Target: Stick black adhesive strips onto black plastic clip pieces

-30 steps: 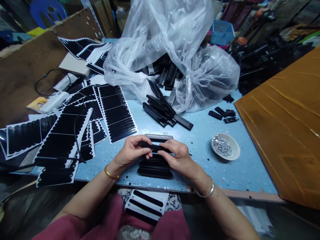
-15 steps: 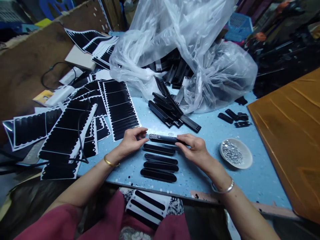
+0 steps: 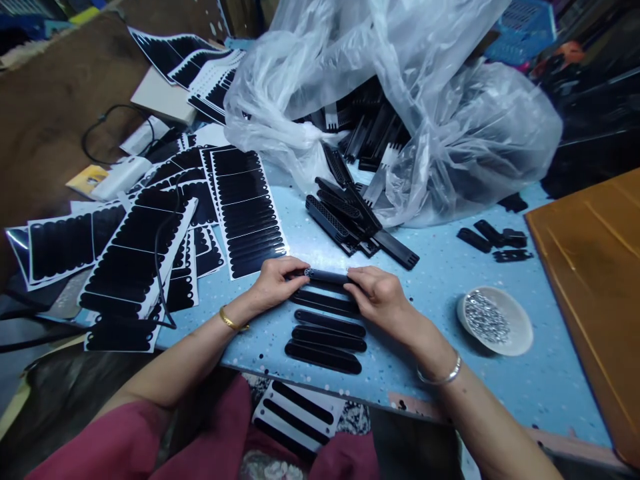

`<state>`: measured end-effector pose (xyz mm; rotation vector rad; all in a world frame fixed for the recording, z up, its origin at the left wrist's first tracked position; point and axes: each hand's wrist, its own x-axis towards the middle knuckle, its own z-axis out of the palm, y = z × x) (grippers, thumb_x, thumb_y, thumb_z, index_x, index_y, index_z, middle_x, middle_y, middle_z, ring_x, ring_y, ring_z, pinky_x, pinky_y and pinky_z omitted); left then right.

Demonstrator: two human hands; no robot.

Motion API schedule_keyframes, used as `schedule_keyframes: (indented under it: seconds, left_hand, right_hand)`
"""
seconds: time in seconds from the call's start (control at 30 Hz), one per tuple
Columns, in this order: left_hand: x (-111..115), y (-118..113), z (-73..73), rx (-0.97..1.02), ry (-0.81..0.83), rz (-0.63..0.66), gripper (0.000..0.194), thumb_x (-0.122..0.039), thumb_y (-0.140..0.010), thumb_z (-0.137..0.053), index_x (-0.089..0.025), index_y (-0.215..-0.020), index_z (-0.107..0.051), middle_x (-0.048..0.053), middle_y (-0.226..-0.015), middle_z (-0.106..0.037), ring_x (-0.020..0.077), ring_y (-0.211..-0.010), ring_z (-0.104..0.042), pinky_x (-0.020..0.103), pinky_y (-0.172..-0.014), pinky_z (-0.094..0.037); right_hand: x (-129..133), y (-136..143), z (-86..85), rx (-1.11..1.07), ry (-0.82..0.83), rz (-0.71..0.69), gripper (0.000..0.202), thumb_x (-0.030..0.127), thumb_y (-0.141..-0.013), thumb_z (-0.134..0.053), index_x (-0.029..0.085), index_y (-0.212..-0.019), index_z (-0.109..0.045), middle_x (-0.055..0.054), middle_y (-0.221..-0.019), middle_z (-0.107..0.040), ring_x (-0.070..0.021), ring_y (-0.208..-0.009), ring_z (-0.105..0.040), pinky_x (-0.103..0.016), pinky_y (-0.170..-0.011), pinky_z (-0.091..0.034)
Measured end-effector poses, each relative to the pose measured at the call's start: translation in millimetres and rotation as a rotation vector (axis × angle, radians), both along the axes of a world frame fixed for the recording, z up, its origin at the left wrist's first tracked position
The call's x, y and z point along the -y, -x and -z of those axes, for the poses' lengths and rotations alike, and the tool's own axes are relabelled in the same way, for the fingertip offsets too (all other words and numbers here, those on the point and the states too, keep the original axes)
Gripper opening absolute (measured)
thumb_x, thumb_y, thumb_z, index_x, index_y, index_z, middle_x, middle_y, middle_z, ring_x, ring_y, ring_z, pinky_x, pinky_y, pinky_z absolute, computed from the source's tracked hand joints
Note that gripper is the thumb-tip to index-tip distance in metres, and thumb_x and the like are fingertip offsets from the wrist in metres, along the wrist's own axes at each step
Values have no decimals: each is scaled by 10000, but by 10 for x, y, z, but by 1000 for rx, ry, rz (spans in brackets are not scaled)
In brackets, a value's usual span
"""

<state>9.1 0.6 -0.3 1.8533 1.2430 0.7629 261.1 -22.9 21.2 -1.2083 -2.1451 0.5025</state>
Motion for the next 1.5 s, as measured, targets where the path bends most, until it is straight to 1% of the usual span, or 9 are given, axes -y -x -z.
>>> schedule_keyframes:
  seconds: [0.17, 0.37, 0.5, 0.8, 1.07, 1.5]
  left_hand:
    - [-5, 8, 10, 9, 11, -1, 180, -176, -760, -695, -157, -929, -754, 57, -855, -731, 150, -711, -637, 254, -667, -497]
    - [1, 8, -30, 39, 13, 2, 171, -161, -764, -688, -149, -923, -749, 53, -836, -726, 148, -712, -635, 246, -658, -486]
    - [2, 7, -51, 48, 23, 7, 165, -159, -764, -684, -152, -917, -744, 49, -833, -724, 145, -712, -633, 245, -662, -485]
    - [-2, 10, -10, 46, 10, 4, 176, -146, -756, -687, -147, -923, -742, 55, -862, -734, 149, -732, -644, 245, -669, -499]
    - [6, 16, -21, 51, 2, -2, 139, -158, -766, -684, -155, -895, -734, 43, -822, -726, 146, -702, -643, 247, -656, -506]
    - [-8, 11, -26, 42, -1, 13, 123, -155, -763, -682, -156, -877, -731, 35, -797, -713, 137, -683, -630, 238, -637, -494]
  right_hand:
    - [-31, 36, 16, 6, 8, -7, 190, 285, -892, -589, 202, -968, -743, -101, -905, -756, -222, -805, -716, -353, -731, -597]
    - [-51, 56, 38, 1, -13, -23, 179, 261, -895, -583, 190, -954, -736, -97, -876, -751, -212, -772, -710, -331, -698, -588]
    - [-54, 53, 36, 20, 11, -25, 182, 265, -894, -576, 195, -949, -735, -97, -879, -750, -216, -774, -708, -336, -701, -585]
    - [-64, 57, 11, 67, -4, -44, 178, 250, -900, -572, 187, -942, -734, -88, -858, -750, -204, -760, -707, -314, -689, -584]
    - [-69, 79, 5, 72, -53, -65, 154, 212, -898, -575, 176, -929, -722, -89, -838, -744, -205, -741, -707, -307, -664, -583]
    - [-63, 72, 28, 68, -34, -58, 140, 217, -898, -579, 180, -909, -714, -83, -826, -736, -200, -726, -696, -309, -656, -575]
